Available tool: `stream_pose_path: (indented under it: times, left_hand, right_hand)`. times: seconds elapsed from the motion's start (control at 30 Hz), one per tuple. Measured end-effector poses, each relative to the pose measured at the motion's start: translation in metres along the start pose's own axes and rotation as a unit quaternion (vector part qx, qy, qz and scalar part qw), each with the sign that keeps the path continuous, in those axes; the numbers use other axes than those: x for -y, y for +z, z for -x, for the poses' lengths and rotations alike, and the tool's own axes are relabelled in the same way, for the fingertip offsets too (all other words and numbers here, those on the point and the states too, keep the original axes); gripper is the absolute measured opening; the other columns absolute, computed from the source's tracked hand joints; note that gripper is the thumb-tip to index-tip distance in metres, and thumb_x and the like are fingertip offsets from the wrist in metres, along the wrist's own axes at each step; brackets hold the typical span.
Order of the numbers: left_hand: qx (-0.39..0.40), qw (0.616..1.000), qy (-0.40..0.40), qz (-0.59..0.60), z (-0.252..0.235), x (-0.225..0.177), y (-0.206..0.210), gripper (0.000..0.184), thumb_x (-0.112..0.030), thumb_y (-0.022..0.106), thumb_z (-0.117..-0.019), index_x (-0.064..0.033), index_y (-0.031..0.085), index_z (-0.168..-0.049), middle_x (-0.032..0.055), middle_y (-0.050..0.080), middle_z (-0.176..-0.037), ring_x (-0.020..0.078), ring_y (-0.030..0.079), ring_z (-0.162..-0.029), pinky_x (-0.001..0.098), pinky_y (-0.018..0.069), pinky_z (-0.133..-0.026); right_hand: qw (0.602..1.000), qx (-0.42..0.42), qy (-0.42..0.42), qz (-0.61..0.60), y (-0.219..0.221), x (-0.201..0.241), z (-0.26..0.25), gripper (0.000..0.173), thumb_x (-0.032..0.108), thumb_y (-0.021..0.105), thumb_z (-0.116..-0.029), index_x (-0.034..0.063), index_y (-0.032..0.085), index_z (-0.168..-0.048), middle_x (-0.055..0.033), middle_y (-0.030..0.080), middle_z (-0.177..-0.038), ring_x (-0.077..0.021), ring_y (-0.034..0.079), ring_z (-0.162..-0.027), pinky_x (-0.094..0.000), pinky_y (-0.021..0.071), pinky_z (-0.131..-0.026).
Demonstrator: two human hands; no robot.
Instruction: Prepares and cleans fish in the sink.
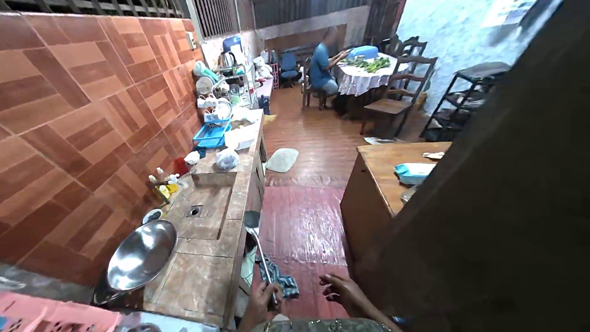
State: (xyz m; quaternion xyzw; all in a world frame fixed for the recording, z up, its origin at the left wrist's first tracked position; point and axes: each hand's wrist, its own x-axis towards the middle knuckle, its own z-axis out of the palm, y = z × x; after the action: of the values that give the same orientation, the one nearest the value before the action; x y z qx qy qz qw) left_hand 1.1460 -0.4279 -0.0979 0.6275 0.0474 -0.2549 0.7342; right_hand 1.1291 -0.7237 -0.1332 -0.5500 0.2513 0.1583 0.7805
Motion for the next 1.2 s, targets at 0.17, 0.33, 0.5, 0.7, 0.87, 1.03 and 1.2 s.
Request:
stream_pose_path:
  times: [0.17, 0.33, 0.5, 0.7, 0.87, 1.03, 1.2]
  left_hand:
    - [-0.118, 0.991, 0.043, -0.047, -0.117, -0.053, -0.069, 0.032, -0.023, 0.042, -0.1112, 0.0027, 0.06, -0.117, 0.0046, 0.066, -0.081, 0.0097, 0.061, -0.065, 0.0255, 0.0532, -0.061]
    - [-0.232, 0.971, 0.049, -0.021, -0.251, -0.106, -0.13, 0.035, -0.025, 0.041, -0.112, 0.0028, 0.061, -0.121, 0.0073, 0.064, -0.083, 0.0118, 0.059, -0.063, 0.0274, 0.0525, -0.061]
    - [-0.281, 0.959, 0.023, -0.019, -0.36, -0.154, -0.184, 0.038, -0.026, 0.038, -0.1129, 0.0011, 0.06, -0.126, 0.009, 0.064, -0.089, 0.0129, 0.058, -0.066, 0.0285, 0.0504, -0.062]
    - [-0.317, 0.946, -0.006, -0.065, -0.443, -0.181, -0.239, 0.04, -0.026, 0.035, -0.1134, -0.0002, 0.062, -0.128, 0.0084, 0.063, -0.087, 0.014, 0.057, -0.067, 0.0307, 0.0504, -0.065]
    - [-0.327, 0.938, -0.057, -0.103, -0.494, -0.198, -0.281, 0.042, -0.028, 0.034, -0.1136, -0.0009, 0.061, -0.13, 0.0104, 0.066, -0.093, 0.0153, 0.058, -0.069, 0.033, 0.0501, -0.067]
    - [-0.333, 0.933, -0.103, -0.091, -0.543, -0.222, -0.318, 0.041, -0.03, 0.035, -0.1136, -0.0045, 0.062, -0.131, 0.0089, 0.065, -0.094, 0.015, 0.056, -0.07, 0.0327, 0.0489, -0.066]
    - [-0.395, 0.915, -0.08, -0.004, -0.598, -0.241, -0.353, 0.038, -0.028, 0.043, -0.1119, 0.0005, 0.058, -0.132, 0.0131, 0.068, -0.098, 0.0158, 0.063, -0.072, 0.0336, 0.0539, -0.068]
  right_hand:
    - [1.0, -0.02, -0.017, -0.012, 0.01, 0.06, -0.094, 0.025, 0.019, 0.052, -0.107, 0.0001, 0.064, -0.118, -0.0127, 0.072, -0.095, -0.0204, 0.07, -0.073, -0.0366, 0.0602, -0.065]
    - [0.994, -0.093, 0.003, 0.06, 0.017, 0.126, -0.175, 0.028, 0.017, 0.048, -0.1086, -0.0039, 0.061, -0.123, -0.0127, 0.071, -0.096, -0.0162, 0.069, -0.075, -0.0323, 0.0583, -0.068]
    - [0.987, -0.084, -0.001, 0.141, 0.024, 0.17, -0.265, 0.025, 0.015, 0.052, -0.1071, -0.005, 0.065, -0.116, -0.0109, 0.074, -0.095, -0.0127, 0.071, -0.082, -0.0288, 0.0591, -0.076]
    - [0.99, -0.031, 0.008, 0.14, 0.082, 0.211, -0.345, 0.026, 0.014, 0.051, -0.1076, -0.0049, 0.065, -0.118, -0.0111, 0.073, -0.096, -0.0125, 0.07, -0.078, -0.0274, 0.0584, -0.072]
    - [0.97, 0.067, 0.024, 0.234, 0.112, 0.249, -0.413, 0.023, 0.008, 0.049, -0.108, -0.0065, 0.065, -0.115, -0.0108, 0.071, -0.1, -0.0095, 0.068, -0.083, -0.0264, 0.0563, -0.079]
    - [0.956, 0.109, 0.03, 0.269, 0.134, 0.279, -0.515, 0.019, 0.007, 0.053, -0.1056, -0.0044, 0.068, -0.108, -0.0081, 0.073, -0.095, -0.0069, 0.067, -0.082, -0.0244, 0.055, -0.08]
    - [0.918, 0.2, 0.043, 0.339, 0.176, 0.333, -0.615, 0.019, 0.008, 0.055, -0.1048, -0.0041, 0.068, -0.111, -0.0096, 0.073, -0.1, -0.009, 0.068, -0.088, -0.0279, 0.0549, -0.086]
